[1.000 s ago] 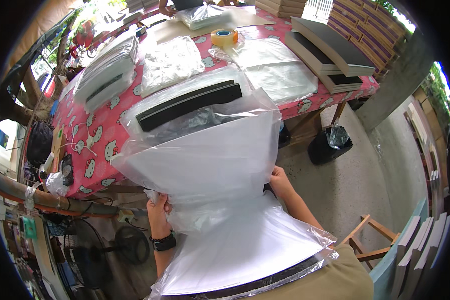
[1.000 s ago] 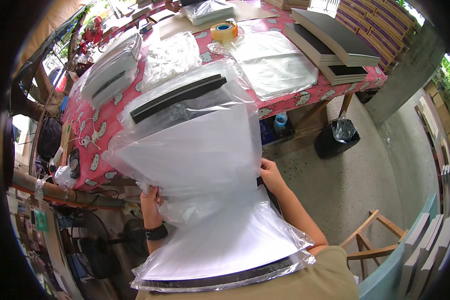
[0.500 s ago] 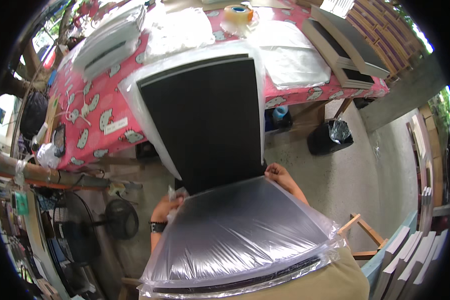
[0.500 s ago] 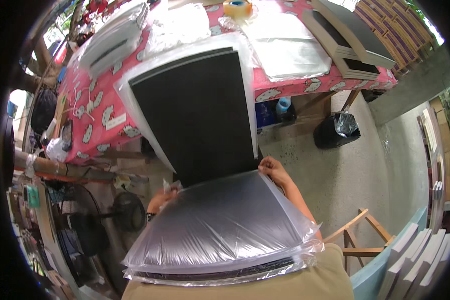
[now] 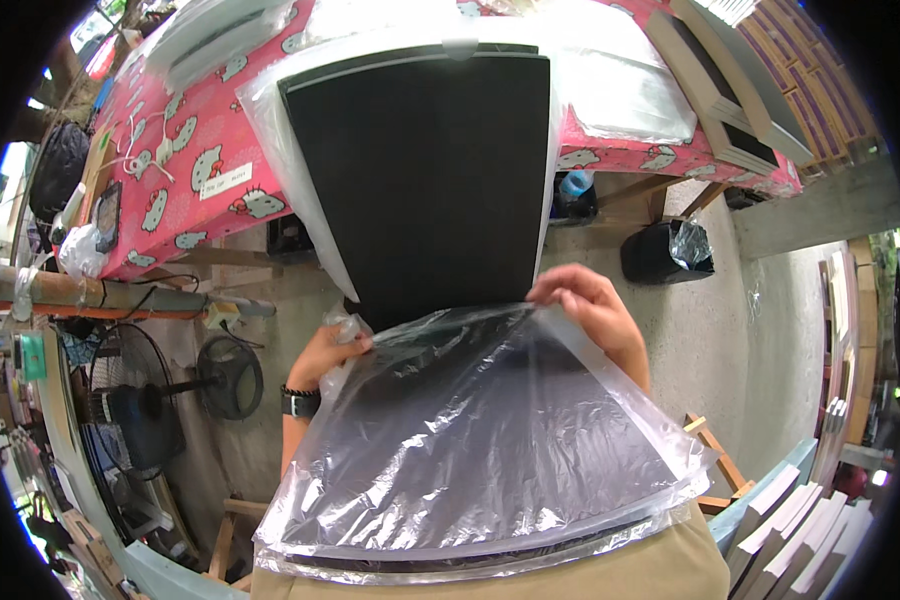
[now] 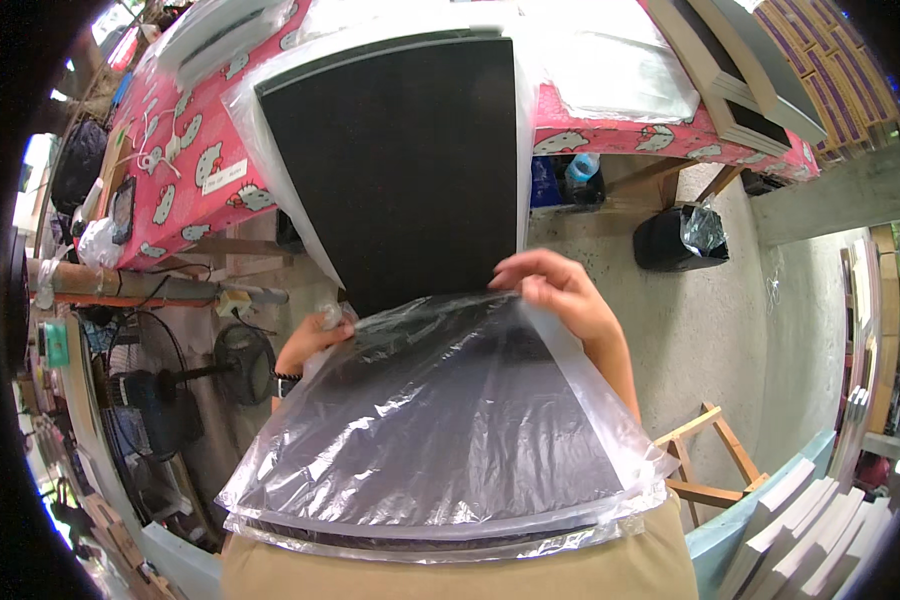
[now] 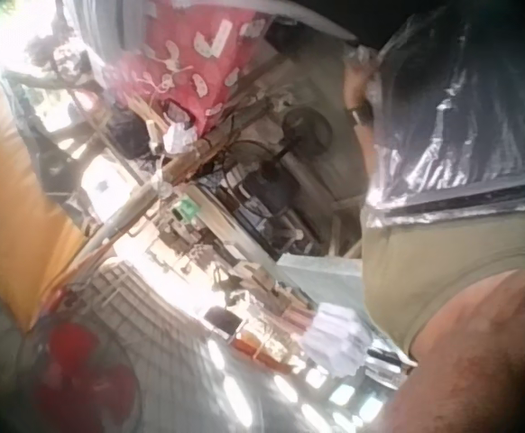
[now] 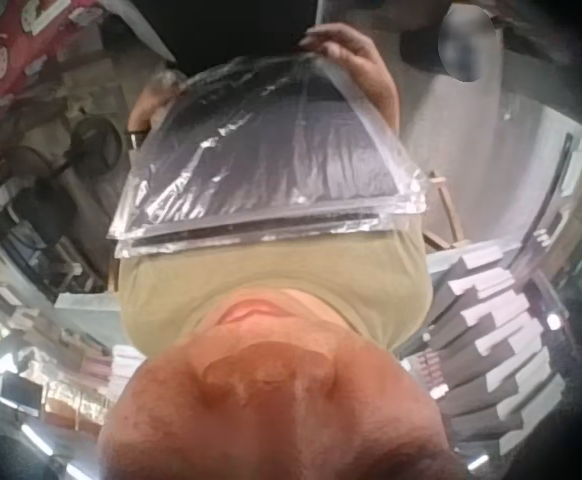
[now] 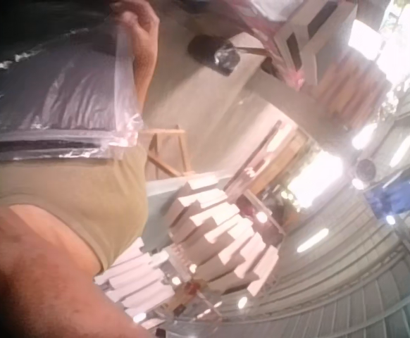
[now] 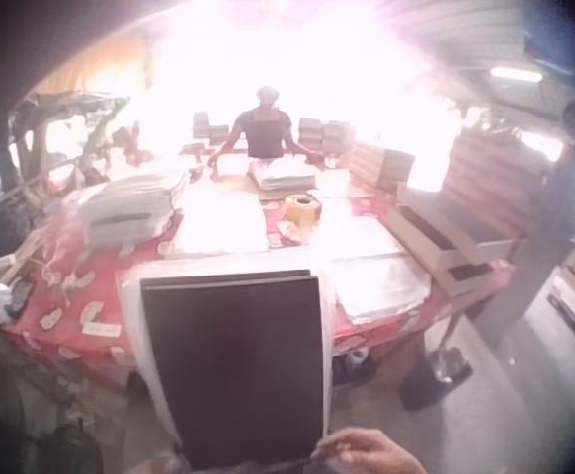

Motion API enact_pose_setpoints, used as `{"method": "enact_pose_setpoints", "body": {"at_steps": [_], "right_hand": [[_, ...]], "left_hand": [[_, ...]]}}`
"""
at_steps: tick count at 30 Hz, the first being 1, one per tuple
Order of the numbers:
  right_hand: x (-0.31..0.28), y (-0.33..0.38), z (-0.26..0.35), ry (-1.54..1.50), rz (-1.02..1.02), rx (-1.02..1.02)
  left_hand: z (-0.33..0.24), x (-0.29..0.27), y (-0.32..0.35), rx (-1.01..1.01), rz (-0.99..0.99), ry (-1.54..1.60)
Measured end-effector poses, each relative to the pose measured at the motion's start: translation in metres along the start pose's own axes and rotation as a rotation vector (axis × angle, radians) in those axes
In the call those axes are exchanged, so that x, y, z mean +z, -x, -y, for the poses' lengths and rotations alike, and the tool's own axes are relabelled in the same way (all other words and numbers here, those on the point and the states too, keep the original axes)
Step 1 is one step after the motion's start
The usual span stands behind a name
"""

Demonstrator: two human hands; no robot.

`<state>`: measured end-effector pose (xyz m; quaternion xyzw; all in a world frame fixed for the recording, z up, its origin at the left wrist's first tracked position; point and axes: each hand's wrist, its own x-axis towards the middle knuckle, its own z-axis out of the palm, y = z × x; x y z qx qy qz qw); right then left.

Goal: The person wraps individual black folders or cards in plastic sleeves by hand, sliding each item into a sleeve and smoothing the plastic.

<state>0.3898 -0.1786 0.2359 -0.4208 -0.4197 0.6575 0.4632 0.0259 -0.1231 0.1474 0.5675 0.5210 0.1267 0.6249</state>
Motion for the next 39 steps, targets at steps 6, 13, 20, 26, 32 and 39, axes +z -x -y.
{"method": "enact_pose_setpoints", "body": {"at_steps": [6,13,20,26,32,39], "right_hand": [[0.032,-0.018,0.004,0.178,1.038,-0.109],[-0.012,-0.037,-0.08,0.787,0.494,0.449],[0.043,-0.044,0.021,0.323,1.017,-0.066],[0.041,-0.074,-0.074,0.749,0.991,0.362],[0.059,-0.115,0.001,0.883,0.514,-0.092],[0.106,-0.118,0.067,0.348,0.172,-0.481]], "left_hand": [[0.033,0.0,-0.03,-0.08,-0.099,0.219],[0.099,0.003,-0.048,-0.026,-0.962,-0.492],[-0.048,-0.163,0.082,0.593,-2.012,-0.85],[-0.176,-0.132,0.107,1.195,-1.358,0.568],[-0.218,-0.031,0.023,0.871,-0.069,0.977],[-0.213,0.022,-0.003,0.788,0.227,0.86]]}}
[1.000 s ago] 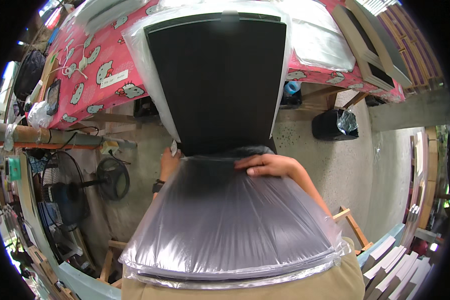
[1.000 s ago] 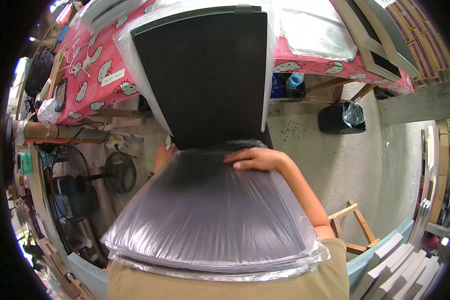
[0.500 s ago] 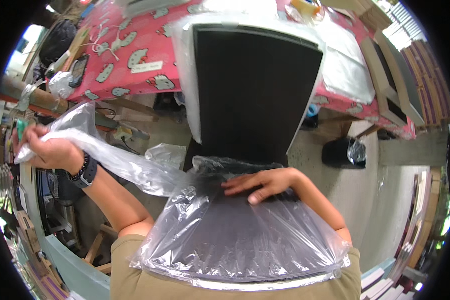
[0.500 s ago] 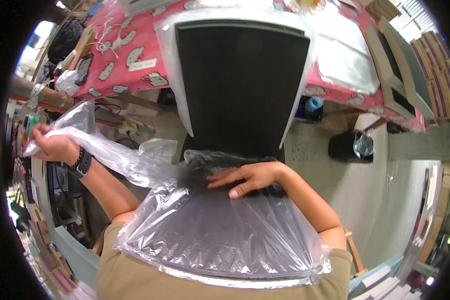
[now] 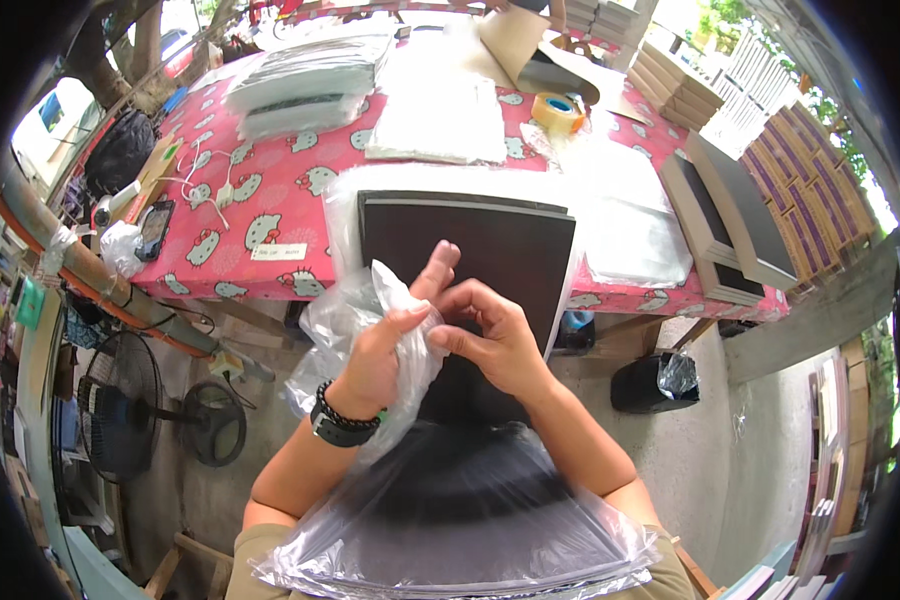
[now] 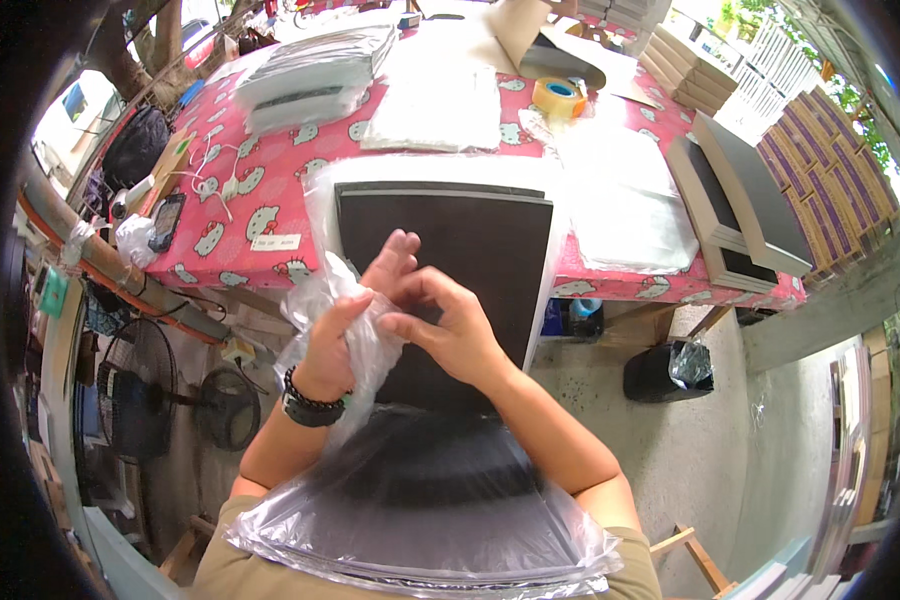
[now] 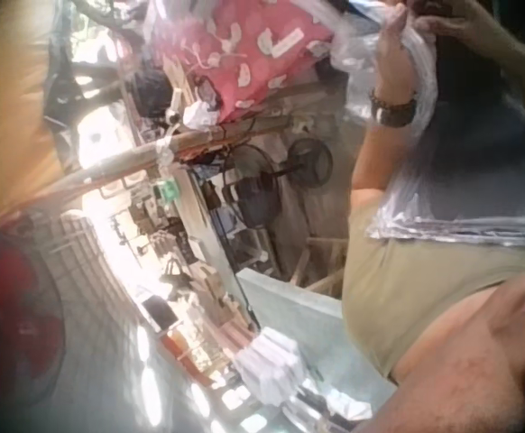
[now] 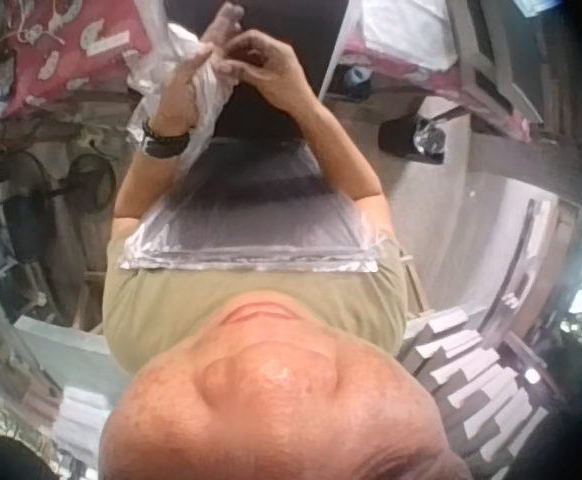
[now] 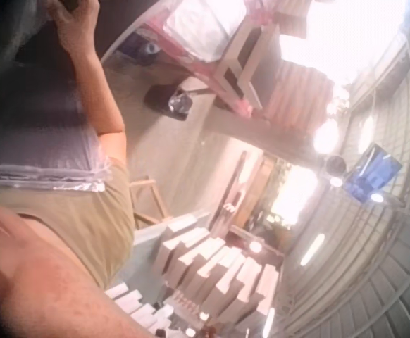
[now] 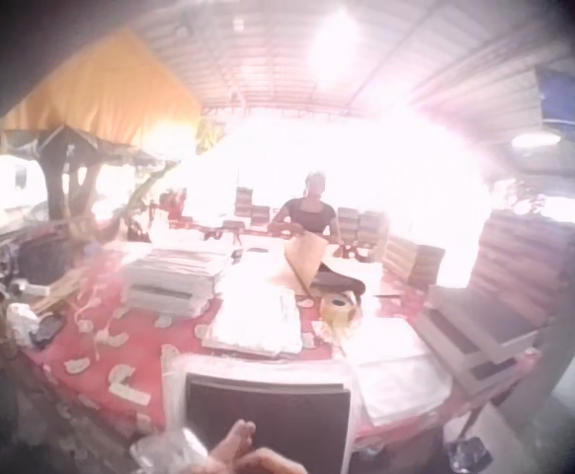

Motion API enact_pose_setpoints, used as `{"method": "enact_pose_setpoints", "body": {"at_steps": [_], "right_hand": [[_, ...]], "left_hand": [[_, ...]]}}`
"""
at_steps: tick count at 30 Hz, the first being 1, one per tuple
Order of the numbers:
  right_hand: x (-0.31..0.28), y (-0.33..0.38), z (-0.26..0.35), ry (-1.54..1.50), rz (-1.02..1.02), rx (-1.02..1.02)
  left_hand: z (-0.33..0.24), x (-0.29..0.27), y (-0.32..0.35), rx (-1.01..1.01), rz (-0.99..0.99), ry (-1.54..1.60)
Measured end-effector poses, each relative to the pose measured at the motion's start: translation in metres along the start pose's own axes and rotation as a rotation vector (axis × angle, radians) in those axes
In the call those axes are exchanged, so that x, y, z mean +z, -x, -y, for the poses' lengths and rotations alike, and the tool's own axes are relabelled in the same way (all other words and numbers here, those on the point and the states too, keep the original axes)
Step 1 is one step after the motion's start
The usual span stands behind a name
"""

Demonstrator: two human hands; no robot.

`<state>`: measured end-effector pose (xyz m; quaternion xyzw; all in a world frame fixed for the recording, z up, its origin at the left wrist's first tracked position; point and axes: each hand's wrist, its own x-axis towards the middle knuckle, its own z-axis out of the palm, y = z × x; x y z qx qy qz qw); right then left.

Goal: The person wraps individual black folders or cards in plastic sleeves by hand, sliding each item into a sleeve and smoothing the plastic.

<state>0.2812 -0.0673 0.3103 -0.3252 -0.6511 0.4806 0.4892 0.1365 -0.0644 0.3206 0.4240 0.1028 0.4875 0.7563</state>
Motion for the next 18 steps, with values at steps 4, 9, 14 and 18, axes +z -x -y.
{"method": "enact_pose_setpoints", "body": {"at_steps": [4,9,14,18], "right_hand": [[-0.009,0.009,0.005,-0.214,-0.184,0.148],[-0.006,0.012,0.003,-0.133,-0.287,0.1],[0.001,0.011,0.009,0.008,-0.333,-0.042],[0.004,0.012,0.016,0.469,-0.217,-0.173]], "left_hand": [[0.0,-0.011,0.002,-0.12,-0.05,-0.264],[0.0,-0.008,0.005,-0.134,-0.259,-0.28],[0.0,-0.006,0.006,-0.054,-0.287,-0.168],[-0.003,-0.006,0.008,-0.041,-0.258,-0.191]]}}
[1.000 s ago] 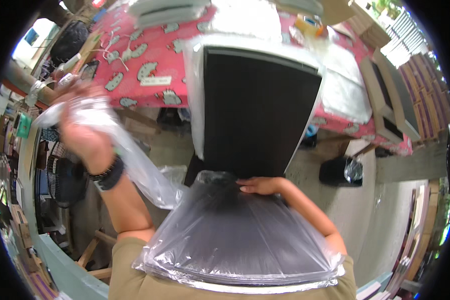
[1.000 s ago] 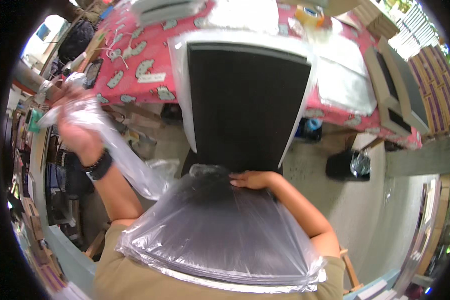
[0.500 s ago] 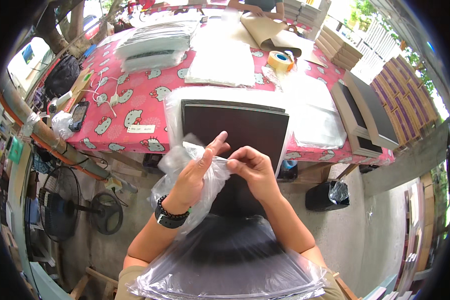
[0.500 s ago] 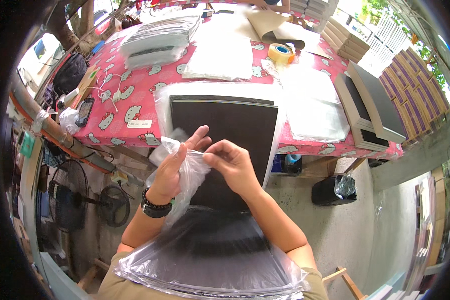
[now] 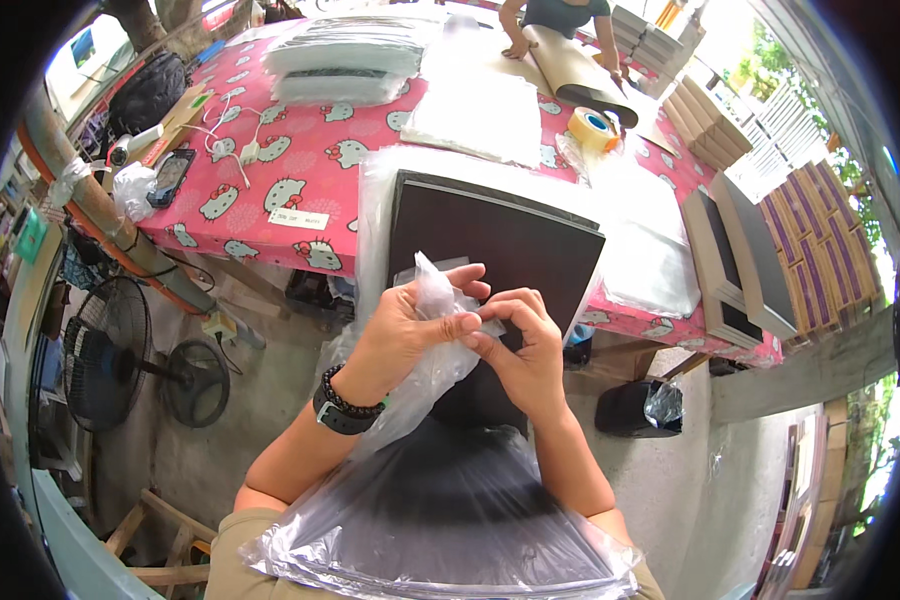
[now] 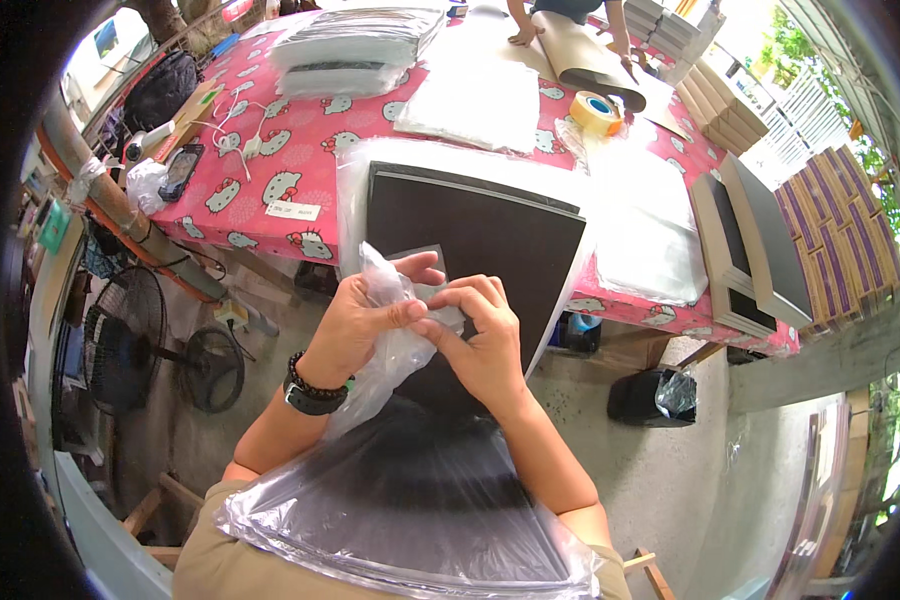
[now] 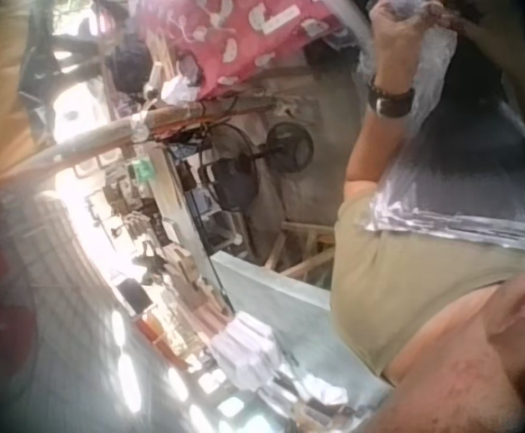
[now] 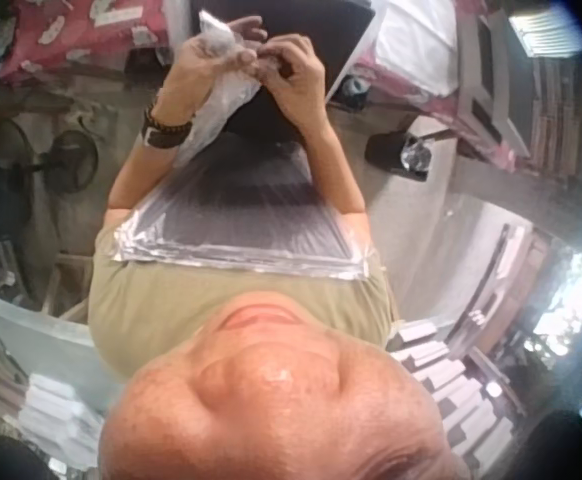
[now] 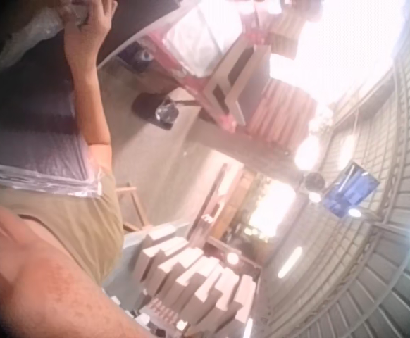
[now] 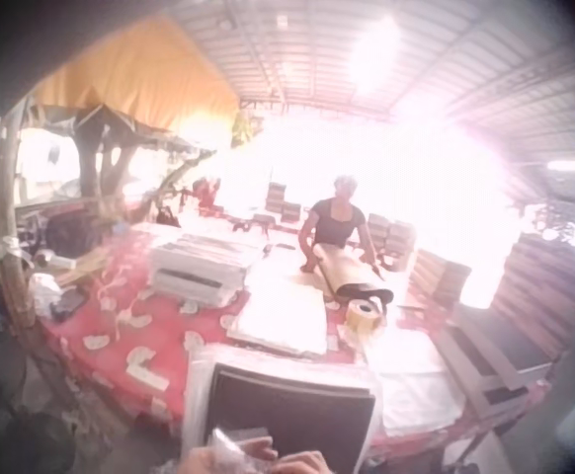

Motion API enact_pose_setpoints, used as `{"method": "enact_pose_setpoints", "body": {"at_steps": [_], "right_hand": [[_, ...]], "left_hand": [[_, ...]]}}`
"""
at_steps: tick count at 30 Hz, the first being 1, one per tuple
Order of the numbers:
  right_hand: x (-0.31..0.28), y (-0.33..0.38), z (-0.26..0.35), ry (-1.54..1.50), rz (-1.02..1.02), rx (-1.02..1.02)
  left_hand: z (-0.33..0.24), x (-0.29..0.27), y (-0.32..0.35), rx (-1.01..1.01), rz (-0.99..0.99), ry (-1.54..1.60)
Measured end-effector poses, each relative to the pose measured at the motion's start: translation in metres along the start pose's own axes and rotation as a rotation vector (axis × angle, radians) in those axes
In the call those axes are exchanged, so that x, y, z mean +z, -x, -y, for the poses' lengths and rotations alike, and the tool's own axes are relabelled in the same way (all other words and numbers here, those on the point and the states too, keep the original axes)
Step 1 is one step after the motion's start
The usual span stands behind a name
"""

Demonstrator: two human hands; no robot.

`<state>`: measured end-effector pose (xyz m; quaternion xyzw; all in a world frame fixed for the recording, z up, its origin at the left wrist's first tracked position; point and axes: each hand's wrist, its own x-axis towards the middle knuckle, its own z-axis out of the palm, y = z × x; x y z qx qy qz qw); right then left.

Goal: The person wraps individual black folders or cards in plastic sleeves by hand, sliding each item into a sleeve and smoothing the plastic.

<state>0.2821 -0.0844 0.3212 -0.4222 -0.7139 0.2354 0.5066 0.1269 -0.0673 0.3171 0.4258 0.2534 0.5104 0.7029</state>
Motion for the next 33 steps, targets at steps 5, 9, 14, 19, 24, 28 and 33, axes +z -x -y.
{"method": "enact_pose_setpoints", "body": {"at_steps": [5,9,14,19,24,28,33], "right_hand": [[-0.002,0.005,-0.016,-0.219,-0.067,0.167],[0.0,0.005,-0.015,-0.296,-0.051,0.216],[0.006,0.004,-0.002,-0.318,-0.048,0.284],[0.009,0.007,-0.008,-0.018,-0.114,0.17],[0.01,0.004,-0.009,0.122,-0.1,0.138],[0.01,0.009,-0.014,0.081,-0.098,0.161],[0.014,0.012,-0.018,0.038,-0.134,0.151]], "left_hand": [[-0.004,-0.009,0.004,-0.134,0.044,-0.062],[0.001,-0.006,0.004,-0.089,0.023,-0.019],[0.007,-0.001,0.003,0.009,-0.005,0.117],[0.015,-0.006,0.002,0.008,-0.092,0.081],[0.022,-0.009,0.0,-0.069,-0.012,-0.005],[0.021,-0.01,-0.002,0.005,-0.091,-0.108],[0.022,-0.008,-0.001,-0.001,-0.008,-0.062]]}}
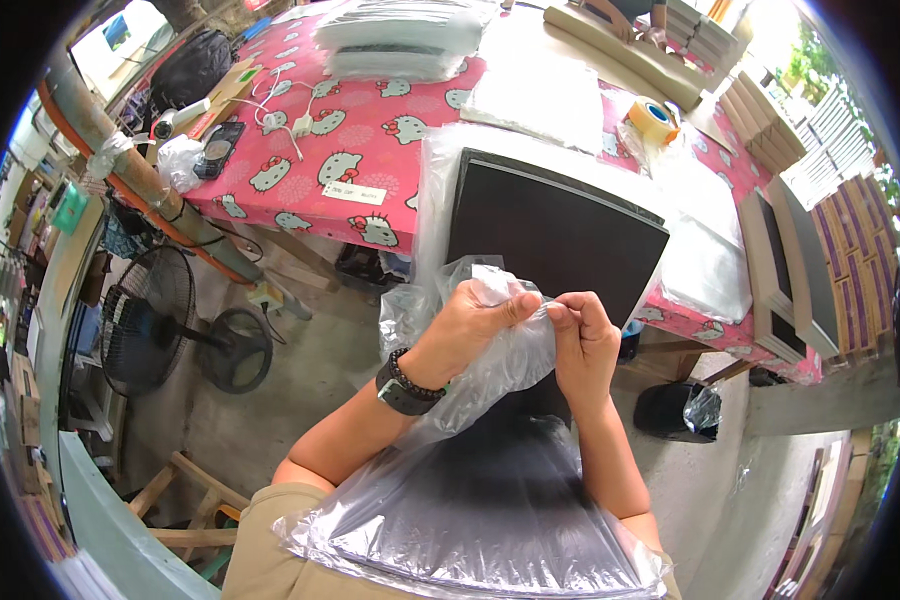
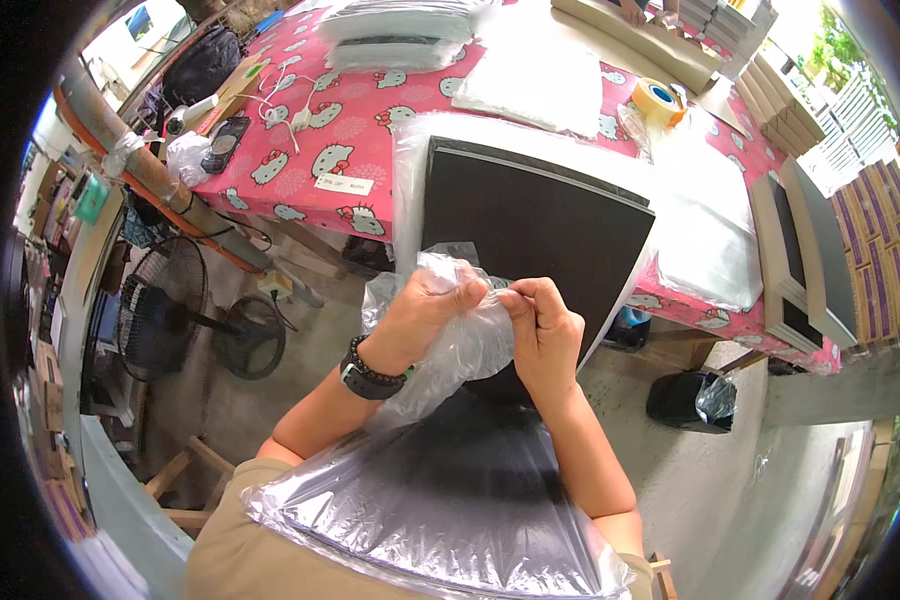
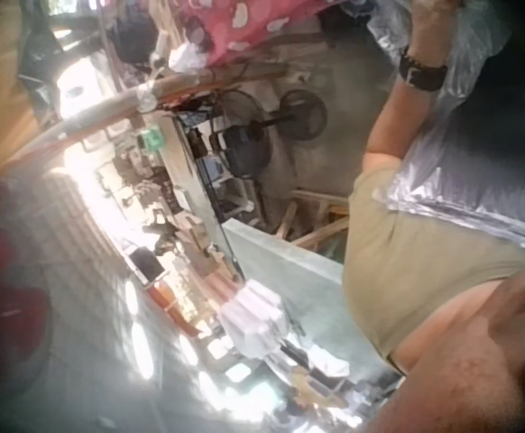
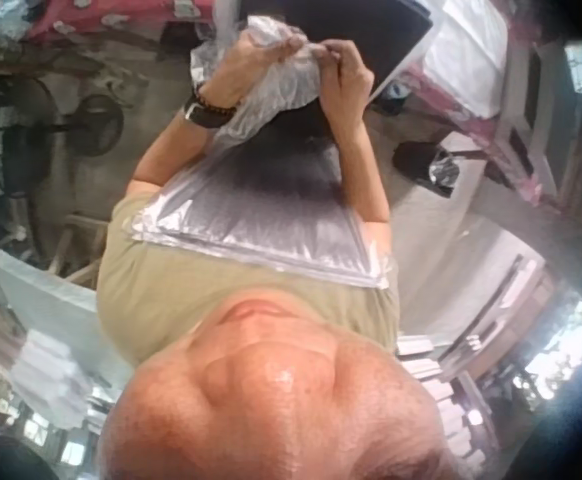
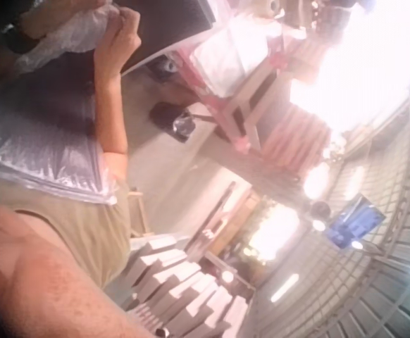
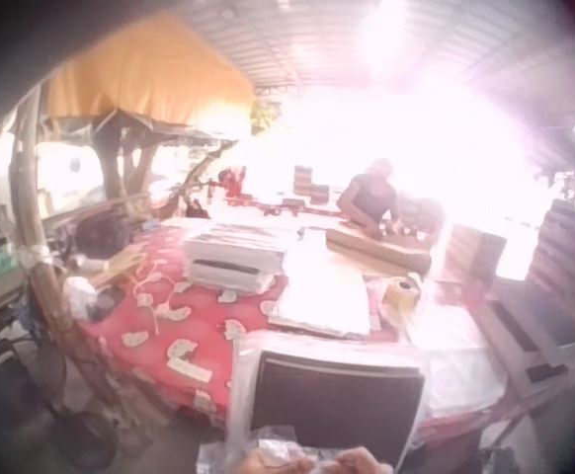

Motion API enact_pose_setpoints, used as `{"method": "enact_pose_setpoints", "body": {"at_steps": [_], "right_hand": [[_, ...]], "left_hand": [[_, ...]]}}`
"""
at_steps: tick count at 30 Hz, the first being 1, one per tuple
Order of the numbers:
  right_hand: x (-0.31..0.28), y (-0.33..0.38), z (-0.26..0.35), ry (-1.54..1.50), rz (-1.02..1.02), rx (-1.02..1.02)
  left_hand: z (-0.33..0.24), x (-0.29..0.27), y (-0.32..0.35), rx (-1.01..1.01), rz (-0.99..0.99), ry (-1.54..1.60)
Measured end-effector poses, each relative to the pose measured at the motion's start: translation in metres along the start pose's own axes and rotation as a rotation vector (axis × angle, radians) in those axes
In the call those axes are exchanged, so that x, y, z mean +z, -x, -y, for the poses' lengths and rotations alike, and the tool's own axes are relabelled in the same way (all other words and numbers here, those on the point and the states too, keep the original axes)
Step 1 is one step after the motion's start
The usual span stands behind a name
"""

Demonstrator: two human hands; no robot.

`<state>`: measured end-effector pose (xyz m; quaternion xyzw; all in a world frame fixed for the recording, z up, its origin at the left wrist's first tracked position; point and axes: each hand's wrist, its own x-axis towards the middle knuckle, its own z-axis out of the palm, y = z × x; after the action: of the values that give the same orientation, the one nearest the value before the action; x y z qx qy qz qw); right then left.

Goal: The person wraps individual black folders or cards in plastic sleeves by hand, sliding each item into a sleeve and smoothing the plastic.

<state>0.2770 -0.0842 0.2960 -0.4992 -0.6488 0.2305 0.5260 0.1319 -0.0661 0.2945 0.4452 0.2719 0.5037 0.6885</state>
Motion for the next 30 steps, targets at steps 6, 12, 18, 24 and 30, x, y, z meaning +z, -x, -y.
{"method": "enact_pose_setpoints", "body": {"at_steps": [6,12,18,24,30], "right_hand": [[-0.005,-0.003,-0.003,-0.05,0.063,0.127],[-0.011,-0.006,-0.005,-0.152,0.115,0.068],[-0.003,-0.002,-0.004,-0.003,0.114,0.108],[-0.012,-0.01,-0.013,-0.433,0.273,0.17],[-0.063,0.011,-0.033,-1.279,0.484,0.085]], "left_hand": [[0.002,0.002,0.003,-0.014,0.046,-0.02],[-0.003,0.003,0.0,-0.076,-0.011,-0.079],[0.012,-0.004,0.004,-0.06,0.063,0.077],[0.009,-0.012,0.01,-0.079,0.273,0.218],[0.003,-0.047,0.011,-0.092,0.014,-0.195]]}}
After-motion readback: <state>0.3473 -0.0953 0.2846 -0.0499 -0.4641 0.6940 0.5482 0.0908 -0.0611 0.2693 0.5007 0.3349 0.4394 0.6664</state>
